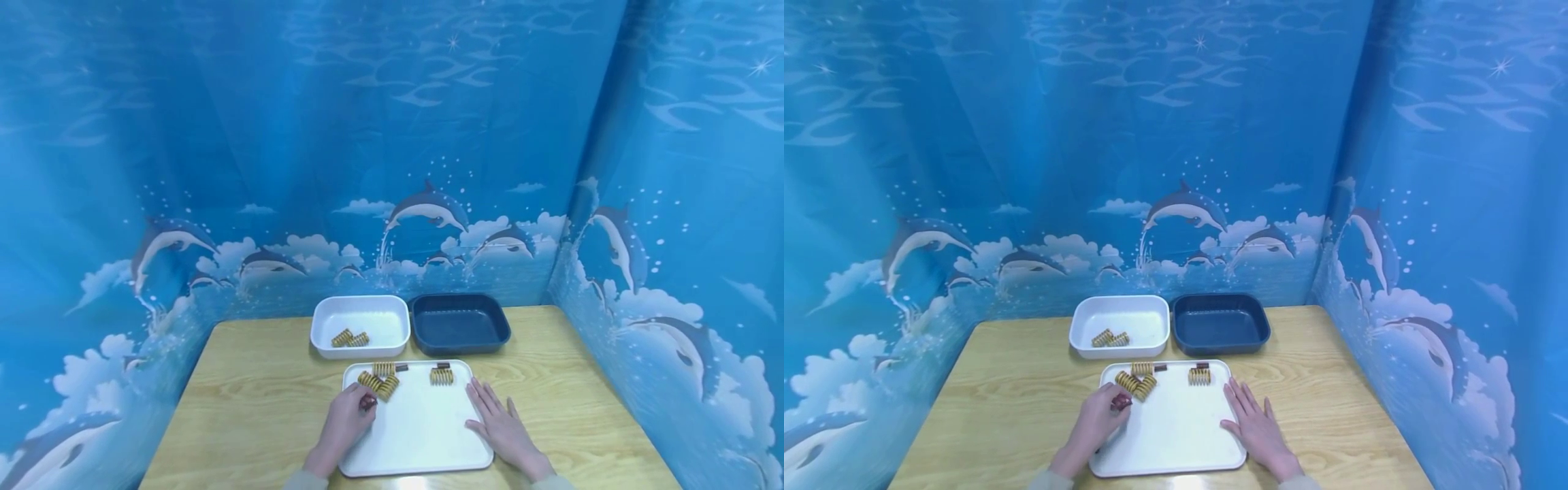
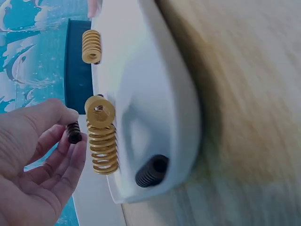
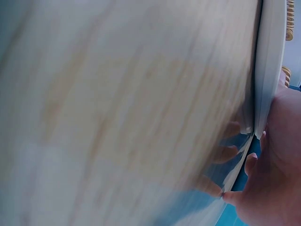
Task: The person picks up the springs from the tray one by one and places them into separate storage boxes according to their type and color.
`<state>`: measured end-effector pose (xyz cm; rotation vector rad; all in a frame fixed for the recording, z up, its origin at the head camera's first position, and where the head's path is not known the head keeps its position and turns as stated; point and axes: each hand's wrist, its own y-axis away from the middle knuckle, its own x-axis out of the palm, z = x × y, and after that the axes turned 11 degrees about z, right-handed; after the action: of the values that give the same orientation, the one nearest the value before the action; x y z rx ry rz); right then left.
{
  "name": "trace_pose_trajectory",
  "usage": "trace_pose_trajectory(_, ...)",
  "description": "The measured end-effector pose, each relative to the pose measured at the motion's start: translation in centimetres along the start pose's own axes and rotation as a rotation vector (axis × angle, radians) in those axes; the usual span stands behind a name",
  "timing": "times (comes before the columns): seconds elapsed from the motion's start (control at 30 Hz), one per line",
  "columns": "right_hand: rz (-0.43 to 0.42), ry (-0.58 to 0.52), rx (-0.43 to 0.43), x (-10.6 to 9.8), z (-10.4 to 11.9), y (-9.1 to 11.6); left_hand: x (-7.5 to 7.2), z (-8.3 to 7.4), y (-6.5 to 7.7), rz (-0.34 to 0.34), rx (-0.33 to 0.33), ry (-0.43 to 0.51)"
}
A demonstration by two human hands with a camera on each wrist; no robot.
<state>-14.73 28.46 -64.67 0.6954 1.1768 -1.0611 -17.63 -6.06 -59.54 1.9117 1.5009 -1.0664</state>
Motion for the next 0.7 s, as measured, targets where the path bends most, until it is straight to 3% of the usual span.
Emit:
trace_pose_trajectory(0.17,0.017,0.012,0.021,-0.3,0.3,-0.1,-0.2,-0.4,-0.6,-0.002,0.05,0.029)
trace_pose_trajectory(0.37,0.076,0.025,0.068,-0.7,0.4,-0.2,-0.5,-1.3,-1.8,0.007,0.058,0.056)
trace_pose_trajectory(0.7,0.002,0.03,0.013,-0.2,0.2,-0.1,-1.2,-3.7,-4.6,-0.009,0.123,0.055)
